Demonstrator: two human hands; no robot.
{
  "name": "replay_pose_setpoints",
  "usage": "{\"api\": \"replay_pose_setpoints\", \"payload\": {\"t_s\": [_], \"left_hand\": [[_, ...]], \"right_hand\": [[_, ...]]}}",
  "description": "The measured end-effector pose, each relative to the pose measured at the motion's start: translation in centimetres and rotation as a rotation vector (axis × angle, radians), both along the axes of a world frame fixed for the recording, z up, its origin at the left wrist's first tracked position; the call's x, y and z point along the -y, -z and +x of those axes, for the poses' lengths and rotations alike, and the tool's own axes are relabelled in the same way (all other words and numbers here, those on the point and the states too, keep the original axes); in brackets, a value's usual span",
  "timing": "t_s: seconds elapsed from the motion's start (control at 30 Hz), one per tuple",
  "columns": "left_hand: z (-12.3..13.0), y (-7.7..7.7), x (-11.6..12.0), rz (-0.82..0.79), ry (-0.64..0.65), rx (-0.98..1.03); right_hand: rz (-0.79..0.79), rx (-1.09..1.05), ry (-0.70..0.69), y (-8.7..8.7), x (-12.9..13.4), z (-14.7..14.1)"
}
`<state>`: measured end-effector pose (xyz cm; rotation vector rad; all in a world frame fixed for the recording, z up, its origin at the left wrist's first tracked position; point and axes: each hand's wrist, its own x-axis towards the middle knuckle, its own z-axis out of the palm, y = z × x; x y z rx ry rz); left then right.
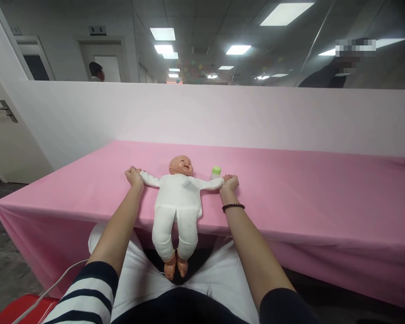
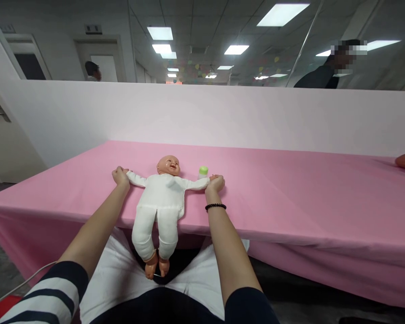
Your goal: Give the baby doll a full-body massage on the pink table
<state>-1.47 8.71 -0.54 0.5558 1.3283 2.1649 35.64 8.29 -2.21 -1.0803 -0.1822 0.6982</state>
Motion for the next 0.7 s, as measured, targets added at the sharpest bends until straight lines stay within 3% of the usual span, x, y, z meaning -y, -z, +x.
{"api": "replay_pose_setpoints", "payload": {"t_s": [0.4,0.7], "left_hand": [[0.1,-0.3,0.3,-0.052,0.015,0.04],[0.1,-0.4,0.3,-0.054,0.023,0.039]], "right_hand": [[0.012,-0.044,0.013,-1.2,1.3,-0.7],[0.012,-0.052,0.002,-1.1,1.2,-0.7]]}}
